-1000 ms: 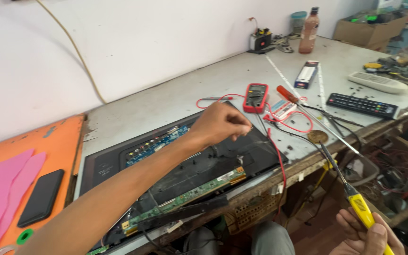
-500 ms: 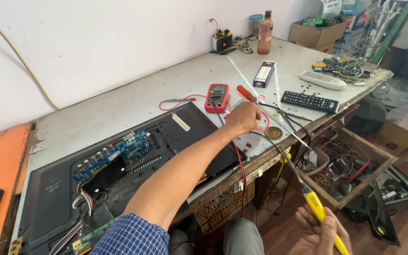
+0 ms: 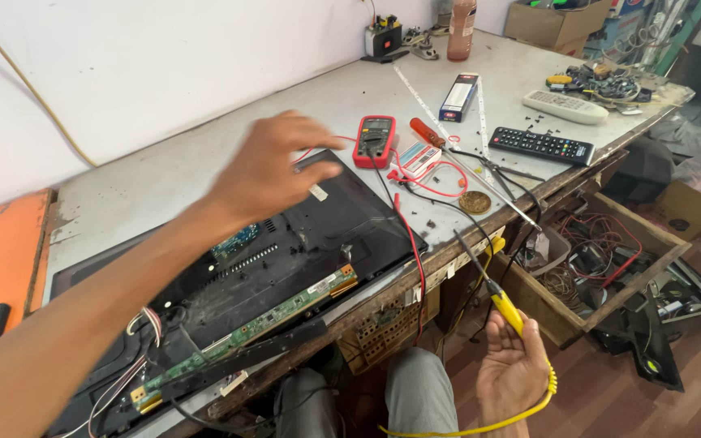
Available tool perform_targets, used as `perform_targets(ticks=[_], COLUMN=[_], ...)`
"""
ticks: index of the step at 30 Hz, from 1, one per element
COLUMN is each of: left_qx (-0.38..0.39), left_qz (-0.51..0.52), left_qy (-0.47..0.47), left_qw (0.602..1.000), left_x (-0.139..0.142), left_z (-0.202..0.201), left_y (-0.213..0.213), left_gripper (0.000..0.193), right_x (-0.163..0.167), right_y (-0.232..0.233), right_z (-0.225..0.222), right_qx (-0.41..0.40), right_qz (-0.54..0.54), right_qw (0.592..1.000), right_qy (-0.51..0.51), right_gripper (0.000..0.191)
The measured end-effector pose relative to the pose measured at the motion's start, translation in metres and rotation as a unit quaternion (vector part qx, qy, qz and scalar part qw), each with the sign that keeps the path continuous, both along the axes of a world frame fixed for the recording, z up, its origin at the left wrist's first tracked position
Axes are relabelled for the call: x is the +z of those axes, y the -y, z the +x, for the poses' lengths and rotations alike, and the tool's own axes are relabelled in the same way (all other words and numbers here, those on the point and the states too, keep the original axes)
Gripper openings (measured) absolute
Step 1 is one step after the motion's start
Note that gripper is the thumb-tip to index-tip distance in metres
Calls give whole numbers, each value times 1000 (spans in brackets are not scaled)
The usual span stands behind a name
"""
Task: The person uses a yellow soldering iron to work on a blue circuit board inside a disassembled television chassis. They repeatedly heat components, adjust wires, and reposition the board on the workbench.
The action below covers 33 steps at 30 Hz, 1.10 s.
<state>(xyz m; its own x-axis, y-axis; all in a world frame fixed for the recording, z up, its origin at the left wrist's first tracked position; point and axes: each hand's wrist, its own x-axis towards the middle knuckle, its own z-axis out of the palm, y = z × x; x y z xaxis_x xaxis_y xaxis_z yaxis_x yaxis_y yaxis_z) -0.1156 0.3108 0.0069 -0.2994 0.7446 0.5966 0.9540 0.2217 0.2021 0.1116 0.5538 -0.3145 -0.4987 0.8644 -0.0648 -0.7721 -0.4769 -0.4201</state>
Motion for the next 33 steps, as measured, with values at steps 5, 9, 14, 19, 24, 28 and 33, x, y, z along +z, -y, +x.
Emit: perform_targets(ticks=[5, 9, 14, 19, 24, 28, 33], left_qx=[120, 237, 261, 352, 282, 271, 294], left_qz=[-15, 21, 33, -5, 8, -13, -58], left_qy=[-1, 84, 54, 154, 129, 96, 193], left_qw=[993, 968, 963, 923, 951, 958, 934], left_x=[17, 9, -9, -25, -35, -39, -39], left_z=[54, 64, 52, 38, 36, 35, 37], left_y=[90, 139, 178, 185, 188, 189, 193], left_gripper=[32, 38, 43, 43, 35, 38, 32], right_x=[20, 65, 138, 185, 184, 150, 90], right_y=[13, 19, 10, 6, 3, -20, -70], right_z=[-3, -3, -13, -31, -36, -43, -83], right_qx=[-23, -125, -195, -208, -192, -198, -50], right_qz=[21, 194, 378, 529, 579, 604, 505], right_qw=[999, 968, 866, 752, 711, 676, 794], right_qy=[45, 98, 262, 333, 349, 371, 334], right_gripper=[26, 25, 22, 19, 22, 24, 34])
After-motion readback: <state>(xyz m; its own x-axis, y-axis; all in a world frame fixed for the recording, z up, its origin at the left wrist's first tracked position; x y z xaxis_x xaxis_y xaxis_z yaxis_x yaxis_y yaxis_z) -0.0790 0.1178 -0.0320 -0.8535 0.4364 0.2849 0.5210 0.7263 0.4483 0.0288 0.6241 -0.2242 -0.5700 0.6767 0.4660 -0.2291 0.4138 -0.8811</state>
